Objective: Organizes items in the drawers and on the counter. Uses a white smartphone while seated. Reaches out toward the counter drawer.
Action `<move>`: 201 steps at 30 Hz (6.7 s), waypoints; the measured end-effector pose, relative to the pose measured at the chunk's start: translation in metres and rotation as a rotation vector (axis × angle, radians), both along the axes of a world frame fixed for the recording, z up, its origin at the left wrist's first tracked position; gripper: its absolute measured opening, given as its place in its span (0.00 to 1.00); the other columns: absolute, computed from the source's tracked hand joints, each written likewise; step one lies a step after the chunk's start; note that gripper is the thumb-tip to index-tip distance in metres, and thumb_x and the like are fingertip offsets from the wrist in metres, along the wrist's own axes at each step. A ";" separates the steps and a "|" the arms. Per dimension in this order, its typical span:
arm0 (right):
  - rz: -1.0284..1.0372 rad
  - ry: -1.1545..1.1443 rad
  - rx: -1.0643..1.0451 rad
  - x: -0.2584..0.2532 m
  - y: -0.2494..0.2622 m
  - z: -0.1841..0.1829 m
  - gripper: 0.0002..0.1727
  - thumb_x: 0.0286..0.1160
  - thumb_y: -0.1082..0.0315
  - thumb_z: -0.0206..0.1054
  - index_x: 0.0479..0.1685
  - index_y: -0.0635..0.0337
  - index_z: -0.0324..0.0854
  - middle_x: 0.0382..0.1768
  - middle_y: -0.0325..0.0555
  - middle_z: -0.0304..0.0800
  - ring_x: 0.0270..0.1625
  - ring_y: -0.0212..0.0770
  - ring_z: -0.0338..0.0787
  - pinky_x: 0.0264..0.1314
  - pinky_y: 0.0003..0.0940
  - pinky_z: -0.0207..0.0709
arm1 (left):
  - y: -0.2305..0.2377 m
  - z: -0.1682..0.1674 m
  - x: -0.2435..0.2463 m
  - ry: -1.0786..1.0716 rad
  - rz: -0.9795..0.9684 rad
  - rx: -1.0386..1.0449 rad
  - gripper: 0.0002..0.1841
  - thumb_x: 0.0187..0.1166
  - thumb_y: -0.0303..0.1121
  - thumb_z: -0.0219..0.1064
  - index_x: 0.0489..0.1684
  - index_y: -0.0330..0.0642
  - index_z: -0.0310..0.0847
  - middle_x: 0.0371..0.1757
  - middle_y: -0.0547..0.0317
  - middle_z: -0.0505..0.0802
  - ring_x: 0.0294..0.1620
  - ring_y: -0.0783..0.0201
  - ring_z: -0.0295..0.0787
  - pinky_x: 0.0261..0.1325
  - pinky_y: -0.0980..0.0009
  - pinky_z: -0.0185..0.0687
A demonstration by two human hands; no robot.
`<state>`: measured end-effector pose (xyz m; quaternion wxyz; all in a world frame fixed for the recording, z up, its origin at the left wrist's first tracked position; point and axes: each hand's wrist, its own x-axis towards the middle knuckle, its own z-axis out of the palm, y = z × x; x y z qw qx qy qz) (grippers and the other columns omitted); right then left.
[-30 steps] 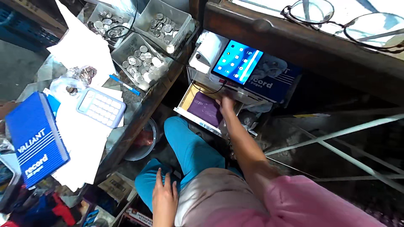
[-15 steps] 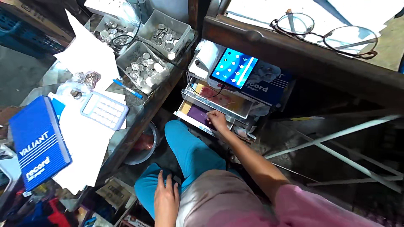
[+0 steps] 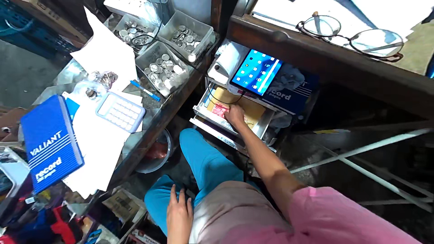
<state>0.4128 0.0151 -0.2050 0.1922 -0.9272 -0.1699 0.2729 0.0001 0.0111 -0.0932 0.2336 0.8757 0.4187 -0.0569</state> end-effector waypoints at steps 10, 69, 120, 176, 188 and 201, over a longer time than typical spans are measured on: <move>0.337 -0.125 -0.007 -0.020 -0.006 0.016 0.13 0.85 0.72 0.60 0.60 0.70 0.83 0.61 0.69 0.88 0.68 0.68 0.86 0.73 0.66 0.73 | 0.002 0.000 -0.005 -0.025 0.022 0.023 0.18 0.76 0.33 0.67 0.58 0.29 0.88 0.77 0.25 0.78 0.60 0.30 0.90 0.58 0.41 0.87; 0.464 0.244 -0.072 0.003 -0.057 -0.052 0.20 0.86 0.71 0.56 0.70 0.73 0.79 0.76 0.69 0.77 0.81 0.65 0.75 0.85 0.60 0.64 | 0.055 -0.032 0.155 0.071 -0.425 -0.271 0.20 0.85 0.34 0.61 0.70 0.30 0.81 0.84 0.33 0.73 0.78 0.38 0.78 0.79 0.46 0.74; 0.419 -0.591 0.628 -0.022 -0.106 0.203 0.14 0.85 0.65 0.61 0.50 0.61 0.93 0.44 0.49 0.98 0.49 0.46 0.97 0.56 0.45 0.89 | 0.039 -0.120 0.224 0.093 -0.487 -0.284 0.22 0.88 0.35 0.59 0.72 0.28 0.80 0.81 0.27 0.74 0.85 0.34 0.68 0.89 0.47 0.60; 0.544 0.056 1.062 -0.222 -0.038 0.203 0.36 0.80 0.61 0.69 0.84 0.74 0.65 0.62 0.57 0.90 0.58 0.30 0.90 0.66 0.25 0.83 | 0.013 0.082 0.060 -1.509 0.570 -0.814 0.28 0.94 0.36 0.39 0.94 0.45 0.50 0.88 0.50 0.70 0.83 0.61 0.73 0.82 0.58 0.72; 0.428 0.149 1.150 -0.230 -0.039 0.191 0.32 0.77 0.65 0.72 0.79 0.71 0.70 0.41 0.41 0.88 0.40 0.24 0.87 0.47 0.19 0.84 | 0.012 0.078 0.058 -1.456 0.591 -0.754 0.27 0.95 0.35 0.39 0.93 0.46 0.54 0.87 0.53 0.72 0.82 0.63 0.74 0.83 0.60 0.72; 0.635 0.346 0.888 -0.198 -0.033 0.189 0.36 0.83 0.59 0.65 0.89 0.61 0.61 0.43 0.45 0.86 0.34 0.27 0.82 0.37 0.23 0.80 | 0.028 0.071 0.052 -1.402 0.627 -0.882 0.27 0.96 0.39 0.38 0.95 0.60 0.51 0.73 0.50 0.85 0.64 0.59 0.89 0.66 0.58 0.87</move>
